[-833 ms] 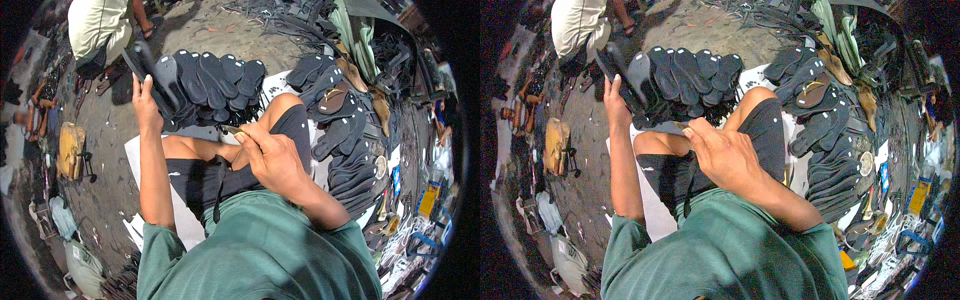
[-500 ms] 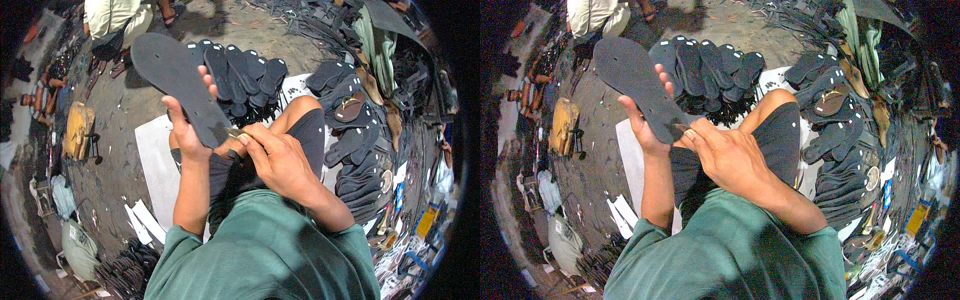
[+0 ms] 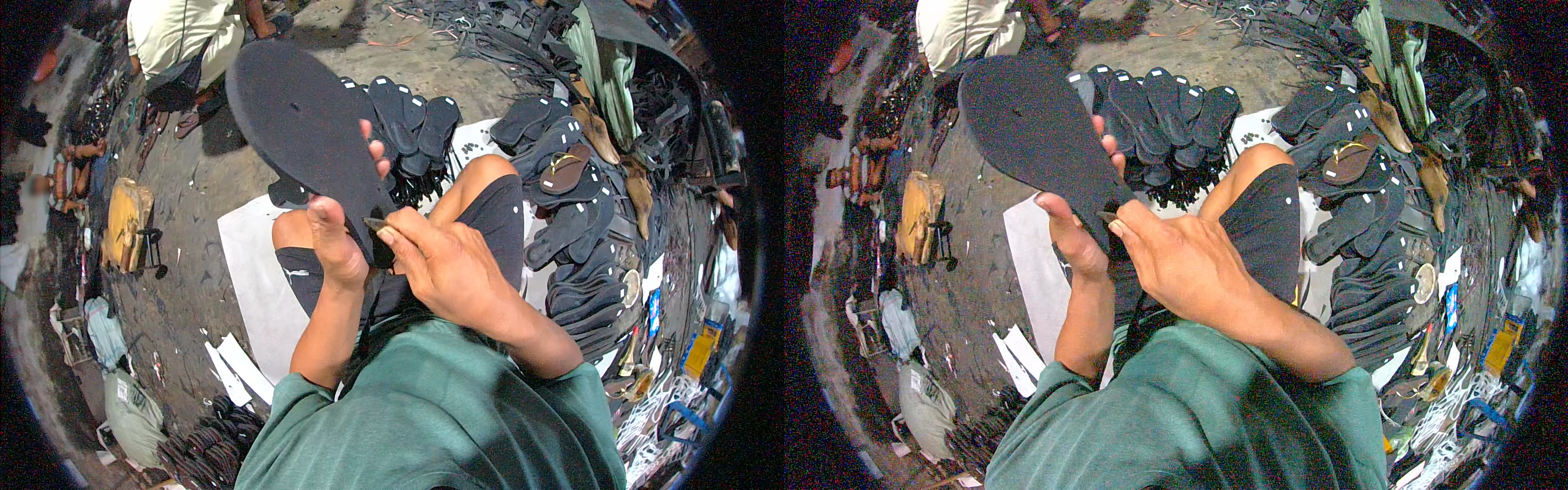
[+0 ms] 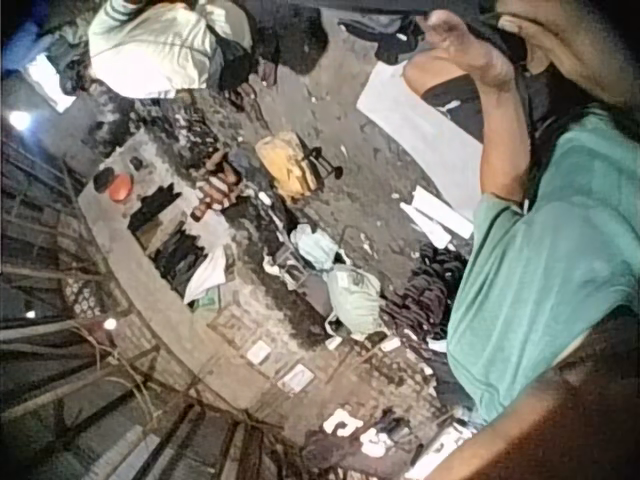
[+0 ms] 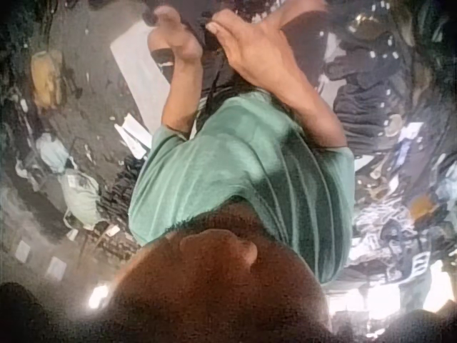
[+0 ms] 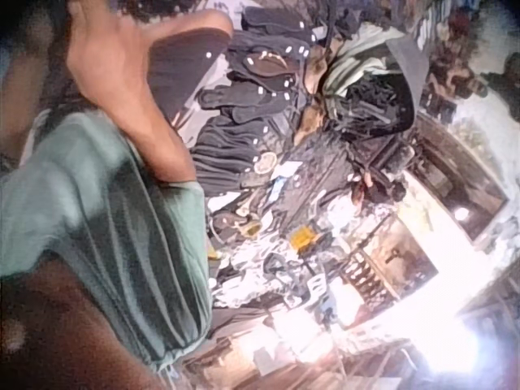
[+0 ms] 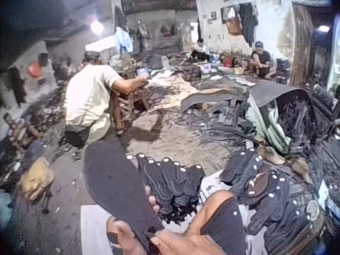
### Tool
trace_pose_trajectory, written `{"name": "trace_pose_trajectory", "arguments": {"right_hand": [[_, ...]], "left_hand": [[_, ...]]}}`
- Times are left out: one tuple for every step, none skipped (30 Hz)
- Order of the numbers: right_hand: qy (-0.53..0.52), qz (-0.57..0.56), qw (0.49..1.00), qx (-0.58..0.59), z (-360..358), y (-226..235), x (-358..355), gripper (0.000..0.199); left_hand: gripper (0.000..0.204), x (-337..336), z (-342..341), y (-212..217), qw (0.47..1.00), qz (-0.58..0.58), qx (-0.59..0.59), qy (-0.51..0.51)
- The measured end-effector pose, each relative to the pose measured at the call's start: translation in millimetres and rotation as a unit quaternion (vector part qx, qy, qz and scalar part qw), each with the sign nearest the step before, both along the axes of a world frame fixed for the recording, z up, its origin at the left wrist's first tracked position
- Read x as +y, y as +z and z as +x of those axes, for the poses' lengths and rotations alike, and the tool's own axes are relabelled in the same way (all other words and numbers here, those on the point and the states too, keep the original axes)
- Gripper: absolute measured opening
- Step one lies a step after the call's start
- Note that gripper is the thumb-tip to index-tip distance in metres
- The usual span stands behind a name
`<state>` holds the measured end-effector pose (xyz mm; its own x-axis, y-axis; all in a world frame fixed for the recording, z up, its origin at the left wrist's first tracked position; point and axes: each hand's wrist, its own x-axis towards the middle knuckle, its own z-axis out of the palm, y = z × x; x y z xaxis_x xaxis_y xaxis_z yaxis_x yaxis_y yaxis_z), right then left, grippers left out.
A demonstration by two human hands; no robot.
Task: The person sits on the floor and uses a small knife to trim the edges of black shoe soles. They handle each sole one at a time, scraping along the perimeter and stacking the finished pieces. At one point, they briefly handle a brown sandal with a gold strap before returning to the black soles.
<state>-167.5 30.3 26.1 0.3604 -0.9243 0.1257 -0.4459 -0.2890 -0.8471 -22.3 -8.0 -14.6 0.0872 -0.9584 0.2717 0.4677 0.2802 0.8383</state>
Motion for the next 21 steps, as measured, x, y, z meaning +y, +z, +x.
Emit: {"name": "trace_pose_trajectory", "arguments": {"right_hand": [[0.002, 0.000, 1.000, -0.003, 0.1, 0.8, 3.5, 0.014], [0.001, -0.004, 1.000, -0.001, -0.4, 1.3, 7.9, 0.013], [0.000, -0.008, 1.000, 0.001, -0.9, 1.9, 12.8, 0.013], [-0.001, -0.012, 1.000, 0.003, -1.9, 2.4, 14.6, 0.012], [0.005, 0.002, 1.000, 0.001, -3.6, 1.9, 14.9, 0.013], [0.004, 0.003, 1.000, -0.004, -5.8, 0.8, 14.9, 0.013], [0.002, 0.003, 1.000, -0.009, -8.1, -0.4, 15.0, 0.014], [-0.002, 0.001, 1.000, -0.015, -10.7, -0.8, 14.0, 0.014], [-0.025, -0.003, 1.000, -0.016, -14.1, 7.4, 14.2, 0.014], [-0.042, -0.009, 0.999, -0.024, -14.7, 10.3, 10.9, 0.014], [-0.060, -0.015, 0.998, -0.029, -15.8, 12.3, 5.4, 0.014], [-0.077, -0.021, 0.996, -0.034, -16.8, 13.0, 0.5, 0.014], [-0.072, -0.034, 0.997, 0.001, -17.3, 10.5, -2.5, 0.014], [-0.071, -0.034, 0.997, 0.012, -17.4, 9.9, -4.3, 0.013], [-0.070, -0.034, 0.997, 0.022, -17.4, 9.6, -5.7, 0.013], [-0.069, -0.033, 0.997, 0.032, -17.6, 10.0, -6.8, 0.013], [-0.065, -0.027, 0.997, 0.037, -17.9, 9.9, -8.2, 0.013], [-0.061, -0.021, 0.997, 0.041, -18.4, 10.0, -9.3, 0.013], [-0.057, -0.014, 0.997, 0.046, -18.7, 10.0, -10.2, 0.013], [-0.052, -0.011, 0.998, 0.040, -19.5, 8.6, -10.0, 0.013], [-0.047, -0.007, 0.998, 0.035, -18.8, 4.9, -9.5, 0.012]], "left_hand": [[0.102, 2.3, -0.1, 1.3, 0.999, 0.004, 0.036, 0.006], [0.099, 4.9, -0.4, 3.1, 0.997, 0.008, 0.073, 0.011], [0.097, 5.7, -0.9, 4.0, 0.994, 0.011, 0.109, 0.017], [0.096, 3.6, -1.9, 3.7, 0.993, 0.005, 0.115, 0.005], [0.095, 3.0, -1.3, 3.3, 0.993, 0.000, 0.119, -0.004], [0.094, 2.4, -0.7, 2.8, 0.992, -0.004, 0.123, -0.013], [0.094, 2.4, 0.1, 1.9, 0.986, -0.002, 0.162, -0.037], [0.094, 1.0, 0.4, 4.3, 0.983, -0.002, 0.177, -0.038], [0.094, -0.4, 0.7, 8.5, 0.980, -0.001, 0.193, -0.040], [0.095, -1.8, 0.5, 12.1, 0.977, 0.000, 0.208, -0.041], [0.096, -1.0, -1.9, 13.9, 0.974, 0.002, 0.222, -0.049], [0.098, 1.1, -4.5, 15.4, 0.970, 0.003, 0.236, -0.058], [0.100, 3.1, -6.3, 15.9, 0.966, 0.005, 0.249, -0.065], [0.098, 3.7, -7.1, 15.7, 0.967, 0.002, 0.242, -0.074], [0.097, 4.3, -7.5, 14.4, 0.968, -0.002, 0.235, -0.082], [0.096, 4.5, -7.7, 12.8, 0.969, -0.005, 0.228, -0.090], [0.096, 4.9, -7.6, 10.3, 0.971, -0.009, 0.218, -0.094], [0.097, 5.1, -7.4, 7.4, 0.973, -0.012, 0.208, -0.099], [0.097, 5.5, -7.3, 5.2, 0.974, -0.016, 0.198, -0.104], [0.096, 5.9, -9.0, 3.7, 0.968, -0.011, 0.228, -0.107], [0.096, 6.8, -10.4, 2.6, 0.960, -0.006, 0.259, -0.109]]}}
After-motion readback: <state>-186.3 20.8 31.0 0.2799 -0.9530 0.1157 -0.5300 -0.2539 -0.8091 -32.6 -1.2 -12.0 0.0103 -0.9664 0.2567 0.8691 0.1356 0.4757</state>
